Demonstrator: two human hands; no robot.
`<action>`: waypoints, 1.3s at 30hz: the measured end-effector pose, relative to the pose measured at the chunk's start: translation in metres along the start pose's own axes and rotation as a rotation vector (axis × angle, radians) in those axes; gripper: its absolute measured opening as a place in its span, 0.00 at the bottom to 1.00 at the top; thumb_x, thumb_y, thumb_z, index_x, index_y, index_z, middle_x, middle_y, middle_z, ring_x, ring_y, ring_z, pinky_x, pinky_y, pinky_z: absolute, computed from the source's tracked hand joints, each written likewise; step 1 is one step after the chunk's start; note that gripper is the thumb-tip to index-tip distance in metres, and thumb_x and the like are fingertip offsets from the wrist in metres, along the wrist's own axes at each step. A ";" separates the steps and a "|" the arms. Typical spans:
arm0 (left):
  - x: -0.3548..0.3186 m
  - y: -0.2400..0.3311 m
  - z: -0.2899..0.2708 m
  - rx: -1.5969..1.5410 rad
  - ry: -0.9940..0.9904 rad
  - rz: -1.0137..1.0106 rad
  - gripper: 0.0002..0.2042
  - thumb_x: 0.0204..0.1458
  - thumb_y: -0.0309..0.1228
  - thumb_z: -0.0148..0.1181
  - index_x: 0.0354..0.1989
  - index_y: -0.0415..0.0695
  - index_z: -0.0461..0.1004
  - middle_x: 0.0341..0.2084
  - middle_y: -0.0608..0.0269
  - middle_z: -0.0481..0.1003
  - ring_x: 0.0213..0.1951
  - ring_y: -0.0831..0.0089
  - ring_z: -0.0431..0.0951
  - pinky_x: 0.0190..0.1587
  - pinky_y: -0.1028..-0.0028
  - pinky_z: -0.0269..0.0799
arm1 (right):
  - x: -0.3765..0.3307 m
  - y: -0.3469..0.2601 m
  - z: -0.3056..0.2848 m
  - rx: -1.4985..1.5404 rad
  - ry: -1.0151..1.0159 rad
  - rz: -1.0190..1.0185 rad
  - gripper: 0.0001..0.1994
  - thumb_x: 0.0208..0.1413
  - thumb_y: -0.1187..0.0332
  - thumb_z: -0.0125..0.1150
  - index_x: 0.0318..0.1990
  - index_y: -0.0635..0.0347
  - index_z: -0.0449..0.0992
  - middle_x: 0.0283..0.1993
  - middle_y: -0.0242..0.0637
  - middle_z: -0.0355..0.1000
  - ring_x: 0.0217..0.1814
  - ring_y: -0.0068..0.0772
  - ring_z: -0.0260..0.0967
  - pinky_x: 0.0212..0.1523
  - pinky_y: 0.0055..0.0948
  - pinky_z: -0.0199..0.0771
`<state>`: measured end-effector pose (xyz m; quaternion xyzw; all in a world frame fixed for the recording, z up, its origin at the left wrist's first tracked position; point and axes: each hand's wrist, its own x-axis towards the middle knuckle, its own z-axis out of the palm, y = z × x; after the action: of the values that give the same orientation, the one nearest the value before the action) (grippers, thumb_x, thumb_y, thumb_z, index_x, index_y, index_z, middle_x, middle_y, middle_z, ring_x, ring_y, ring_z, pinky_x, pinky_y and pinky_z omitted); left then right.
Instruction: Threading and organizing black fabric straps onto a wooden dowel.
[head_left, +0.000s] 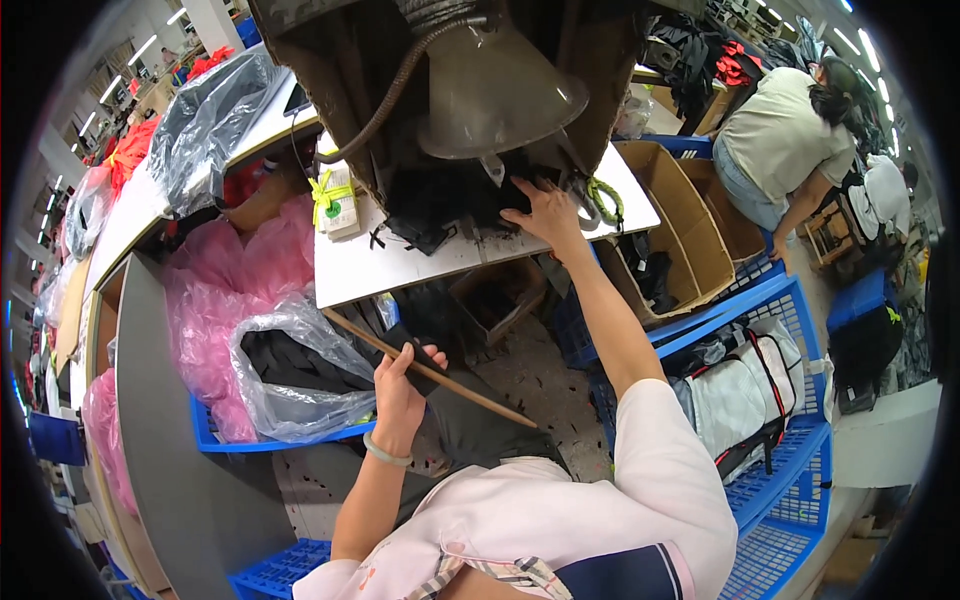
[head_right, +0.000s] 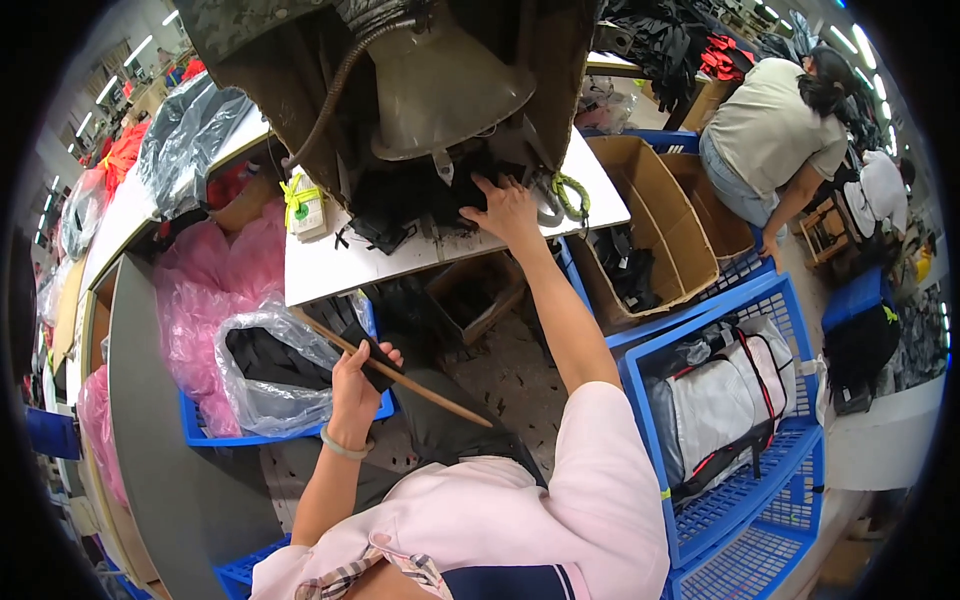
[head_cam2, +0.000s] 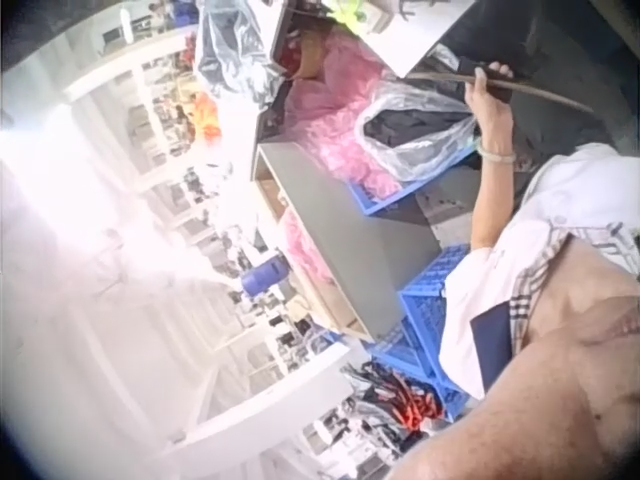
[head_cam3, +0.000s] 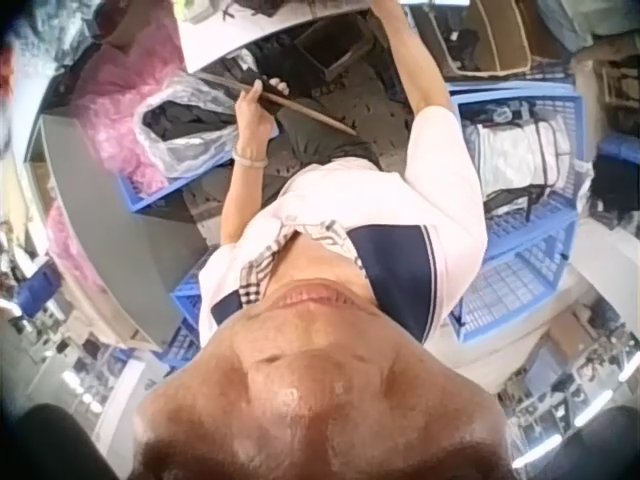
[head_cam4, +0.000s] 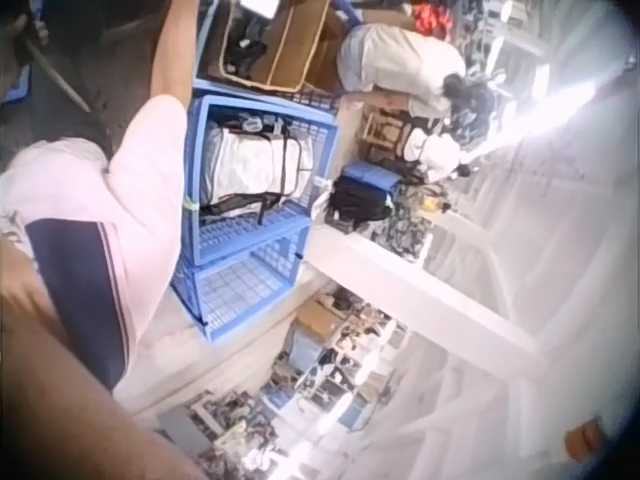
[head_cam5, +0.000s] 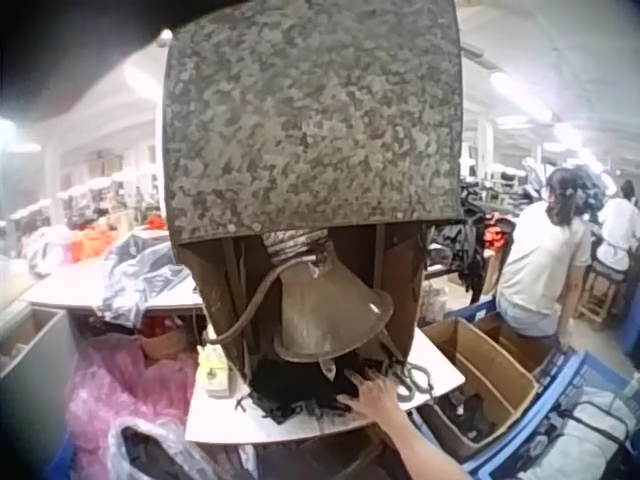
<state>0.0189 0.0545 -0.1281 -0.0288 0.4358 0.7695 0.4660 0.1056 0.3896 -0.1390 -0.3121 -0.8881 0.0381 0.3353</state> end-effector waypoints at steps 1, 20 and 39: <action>-0.001 0.001 -0.006 -0.006 0.008 -0.002 0.04 0.57 0.26 0.50 0.36 0.39 0.65 0.29 0.51 0.73 0.32 0.60 0.77 0.39 0.62 0.75 | 0.003 -0.005 -0.007 -0.022 -0.076 0.011 0.31 0.40 0.49 0.63 0.54 0.48 0.69 0.44 0.54 0.71 0.44 0.55 0.70 0.43 0.45 0.72; -0.009 0.005 -0.016 0.022 0.065 0.054 0.06 0.55 0.26 0.53 0.36 0.37 0.65 0.29 0.51 0.73 0.32 0.59 0.76 0.39 0.61 0.74 | 0.012 0.017 0.007 -0.304 -0.025 -0.204 0.21 0.37 0.66 0.64 0.44 0.53 0.73 0.28 0.40 0.74 0.28 0.45 0.72 0.29 0.40 0.71; -0.020 0.021 -0.030 -0.020 0.119 0.126 0.05 0.56 0.27 0.52 0.35 0.39 0.64 0.28 0.52 0.74 0.32 0.60 0.77 0.40 0.62 0.76 | -0.014 -0.141 0.022 0.196 0.303 -0.363 0.23 0.34 0.78 0.57 0.45 0.59 0.73 0.48 0.42 0.72 0.47 0.43 0.71 0.47 0.35 0.72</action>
<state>0.0034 0.0156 -0.1245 -0.0516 0.4559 0.7986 0.3895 0.0252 0.2720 -0.1252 -0.1159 -0.8613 0.0159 0.4944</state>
